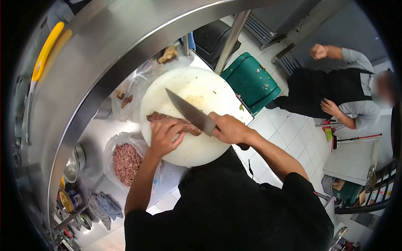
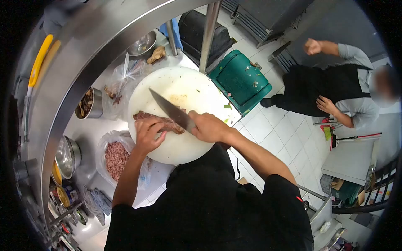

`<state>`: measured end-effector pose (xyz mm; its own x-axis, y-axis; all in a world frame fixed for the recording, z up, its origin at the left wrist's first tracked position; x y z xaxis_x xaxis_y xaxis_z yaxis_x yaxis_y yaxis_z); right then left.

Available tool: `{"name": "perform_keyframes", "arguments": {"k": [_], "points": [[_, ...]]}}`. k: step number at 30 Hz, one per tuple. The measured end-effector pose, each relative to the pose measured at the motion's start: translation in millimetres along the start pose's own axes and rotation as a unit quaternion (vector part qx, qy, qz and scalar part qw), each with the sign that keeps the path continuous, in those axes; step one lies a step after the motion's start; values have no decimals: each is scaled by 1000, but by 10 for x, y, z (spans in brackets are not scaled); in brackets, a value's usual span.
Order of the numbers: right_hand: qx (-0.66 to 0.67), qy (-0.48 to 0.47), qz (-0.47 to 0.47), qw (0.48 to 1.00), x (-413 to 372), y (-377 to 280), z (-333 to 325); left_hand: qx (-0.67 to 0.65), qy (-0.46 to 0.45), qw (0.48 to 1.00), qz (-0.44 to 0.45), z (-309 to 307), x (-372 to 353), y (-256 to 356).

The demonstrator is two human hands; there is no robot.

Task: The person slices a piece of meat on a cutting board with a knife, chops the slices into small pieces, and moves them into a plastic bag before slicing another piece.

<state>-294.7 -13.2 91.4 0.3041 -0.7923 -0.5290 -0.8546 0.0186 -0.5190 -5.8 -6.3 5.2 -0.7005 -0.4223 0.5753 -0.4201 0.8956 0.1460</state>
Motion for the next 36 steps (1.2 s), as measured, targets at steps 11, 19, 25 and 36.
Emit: {"name": "perform_keyframes", "arguments": {"k": [11, 19, 25, 36], "points": [[-11, 11, -1, 1000, -231, -93, -100, -46, -12, 977, -209, -222, 88, -84], [-62, -2, 17, 998, -175, -122, -288, 25, -1, 970, -241, -180, 164, 119], [-91, -3, 2, 996, -183, -167, -180, -2, 49, 995, -82, -126, 241, 270], [-49, -14, -26, 998, -268, -100, -81, -21, 75, 996, 33, 52, 506, 158]]}}
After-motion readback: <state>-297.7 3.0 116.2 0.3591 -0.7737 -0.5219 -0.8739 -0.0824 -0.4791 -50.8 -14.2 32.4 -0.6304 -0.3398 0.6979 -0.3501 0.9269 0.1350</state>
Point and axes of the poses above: each hand's wrist, its own x-axis towards the middle knuckle, its own z-axis out of the palm, y = z × x, the point moved 1 cm from there along x, towards the middle knuckle, and after that the axes turned 14 degrees about z, right-handed, at the moved point
